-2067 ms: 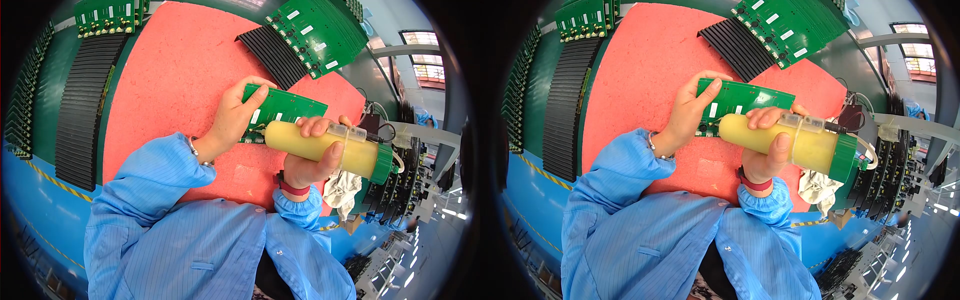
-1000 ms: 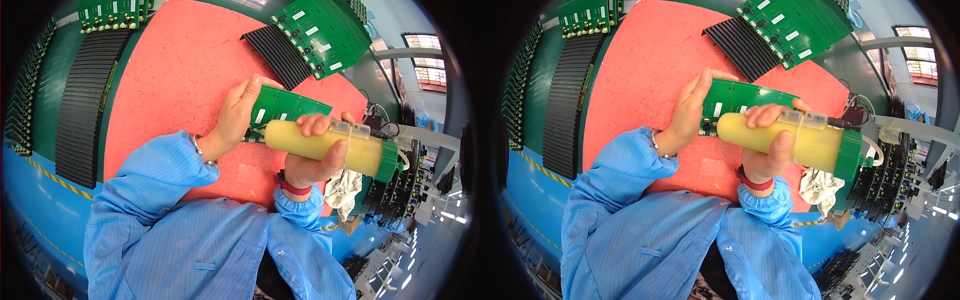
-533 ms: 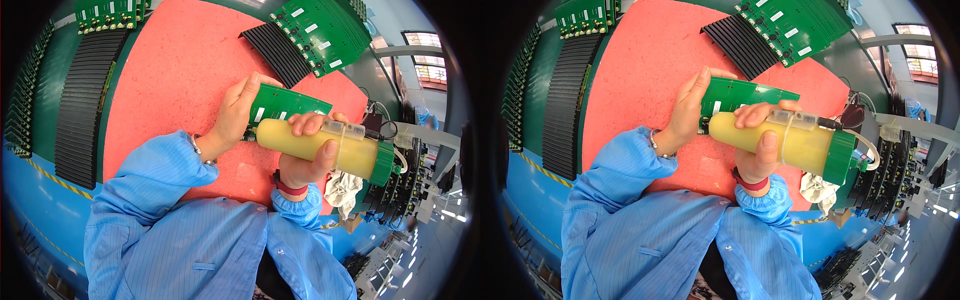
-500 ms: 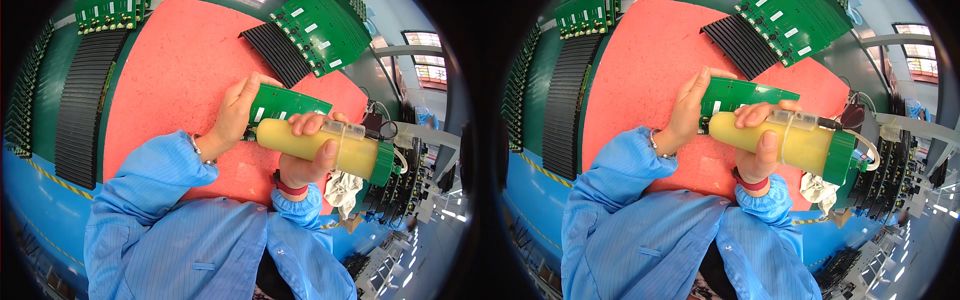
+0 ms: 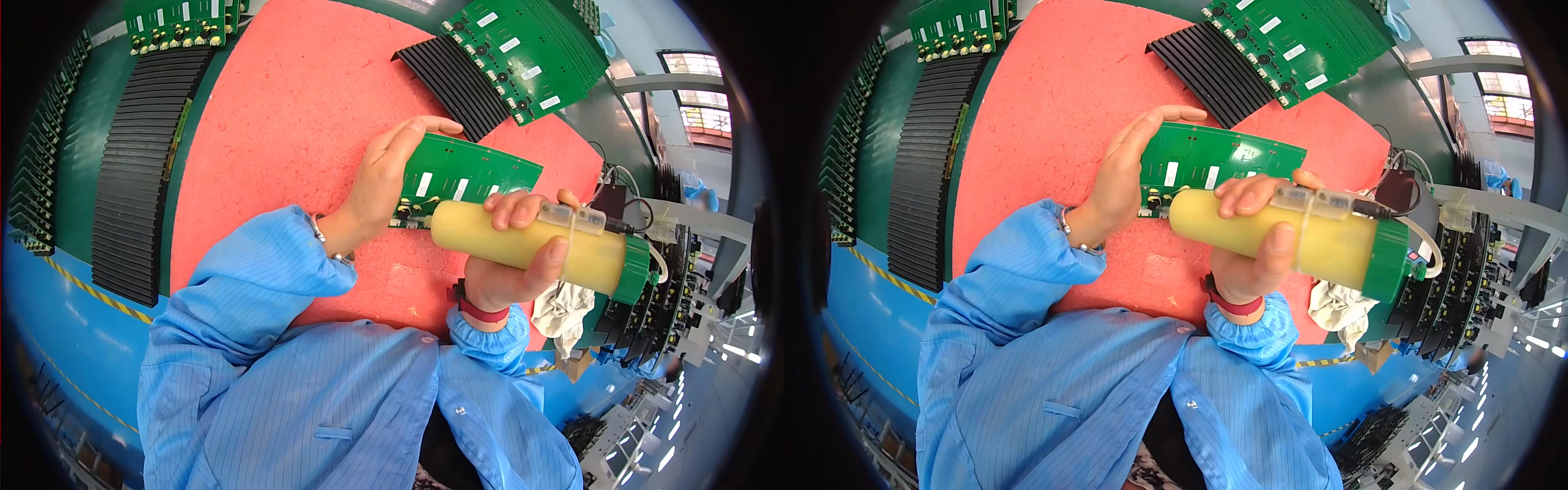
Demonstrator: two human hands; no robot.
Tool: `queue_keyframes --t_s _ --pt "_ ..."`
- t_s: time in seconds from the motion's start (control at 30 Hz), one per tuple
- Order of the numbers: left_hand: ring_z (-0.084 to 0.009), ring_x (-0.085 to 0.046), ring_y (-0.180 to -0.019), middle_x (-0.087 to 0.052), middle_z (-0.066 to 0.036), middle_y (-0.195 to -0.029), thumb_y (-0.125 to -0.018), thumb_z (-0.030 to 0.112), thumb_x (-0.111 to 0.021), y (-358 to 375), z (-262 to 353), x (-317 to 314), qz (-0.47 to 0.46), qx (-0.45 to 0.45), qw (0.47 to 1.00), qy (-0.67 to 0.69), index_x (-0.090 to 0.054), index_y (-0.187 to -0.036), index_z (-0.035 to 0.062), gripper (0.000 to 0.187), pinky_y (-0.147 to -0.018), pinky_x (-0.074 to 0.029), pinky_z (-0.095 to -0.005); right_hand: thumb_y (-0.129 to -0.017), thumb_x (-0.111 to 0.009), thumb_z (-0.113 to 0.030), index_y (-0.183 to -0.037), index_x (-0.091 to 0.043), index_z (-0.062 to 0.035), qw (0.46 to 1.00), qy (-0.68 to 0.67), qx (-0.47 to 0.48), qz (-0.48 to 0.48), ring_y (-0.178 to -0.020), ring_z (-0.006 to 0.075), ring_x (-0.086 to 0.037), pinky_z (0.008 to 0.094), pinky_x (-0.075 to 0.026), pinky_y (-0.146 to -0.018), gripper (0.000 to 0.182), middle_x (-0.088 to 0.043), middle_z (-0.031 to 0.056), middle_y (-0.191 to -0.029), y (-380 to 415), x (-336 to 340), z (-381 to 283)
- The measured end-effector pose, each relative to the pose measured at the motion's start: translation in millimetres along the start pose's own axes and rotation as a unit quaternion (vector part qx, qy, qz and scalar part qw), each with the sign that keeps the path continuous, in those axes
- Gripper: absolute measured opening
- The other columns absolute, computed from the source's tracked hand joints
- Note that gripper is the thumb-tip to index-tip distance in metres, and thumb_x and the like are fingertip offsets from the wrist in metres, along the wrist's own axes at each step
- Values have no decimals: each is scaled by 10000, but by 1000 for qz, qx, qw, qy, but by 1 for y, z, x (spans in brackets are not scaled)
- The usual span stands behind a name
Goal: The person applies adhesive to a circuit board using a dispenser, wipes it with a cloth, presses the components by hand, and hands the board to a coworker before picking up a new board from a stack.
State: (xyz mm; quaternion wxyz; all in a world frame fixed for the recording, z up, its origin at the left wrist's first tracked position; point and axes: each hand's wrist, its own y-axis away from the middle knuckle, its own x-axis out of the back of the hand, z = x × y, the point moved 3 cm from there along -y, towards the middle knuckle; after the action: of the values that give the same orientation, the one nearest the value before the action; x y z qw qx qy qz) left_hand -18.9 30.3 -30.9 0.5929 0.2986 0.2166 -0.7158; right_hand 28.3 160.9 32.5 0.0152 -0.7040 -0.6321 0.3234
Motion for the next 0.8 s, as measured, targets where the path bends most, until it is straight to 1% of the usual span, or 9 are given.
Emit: queue_keyframes --t_s 0.03,0.07,0.13,0.27,0.37,0.57,0.8 --pt "-131 -634 -903 -660 -91 -1009 -1026 242 -315 0 0 0 -1 12 1000 26 -609 -1125 -21 406 -810 -516 -272 -902 -628 -339 -1316 -360 -43 1000 -13 -5 5 -728 209 -554 397 -483 -734 575 -566 101 -844 2 -1 -1" --pt "-141 -636 -926 -657 -101 -1032 -1025 257 -304 -1 -1 0 -13 11 1000 21 -587 -1161 -19 419 -829 -518 -282 -902 -627 -345 -1317 -361 -46 1000 -27 -10 10 -728 208 -553 397 -483 -733 576 -566 100 -843 3 -1 -2" --pt "-161 -640 -972 -653 -121 -1076 -1021 288 -283 -2 -3 1 -37 12 999 10 -545 -1232 -16 453 -867 -521 -302 -898 -634 -334 -1314 -365 -49 1000 -23 -8 -11 -734 210 -557 399 -484 -737 571 -569 98 -848 7 -4 2" --pt "-165 -639 -975 -653 -120 -1090 -1017 300 -282 -2 -4 2 -44 8 999 -1 -554 -1215 -17 462 -873 -518 -308 -885 -657 -297 -1306 -374 -52 999 -20 -17 -41 -744 213 -565 404 -487 -750 563 -575 95 -856 9 -7 8" --pt "-163 -638 -978 -654 -116 -1090 -1016 303 -286 -2 -4 3 -45 10 999 -5 -564 -1197 -17 461 -872 -517 -306 -872 -674 -270 -1297 -381 -53 998 -34 -27 -37 -753 215 -571 408 -488 -762 560 -579 97 -855 11 -8 10" --pt "-160 -638 -969 -657 -111 -1080 -1020 304 -284 -2 -4 3 -39 6 999 -14 -576 -1174 -12 457 -864 -519 -304 -863 -684 -272 -1289 -389 -56 998 -22 -21 -62 -759 217 -577 413 -490 -771 562 -581 101 -847 11 -9 9" --pt "-161 -641 -962 -659 -113 -1069 -1024 302 -278 -2 -5 3 -38 9 999 -13 -576 -1171 -8 455 -857 -523 -301 -866 -689 -296 -1295 -379 -57 996 21 -12 -82 -768 219 -579 428 -490 -783 582 -584 102 -851 13 -6 4"
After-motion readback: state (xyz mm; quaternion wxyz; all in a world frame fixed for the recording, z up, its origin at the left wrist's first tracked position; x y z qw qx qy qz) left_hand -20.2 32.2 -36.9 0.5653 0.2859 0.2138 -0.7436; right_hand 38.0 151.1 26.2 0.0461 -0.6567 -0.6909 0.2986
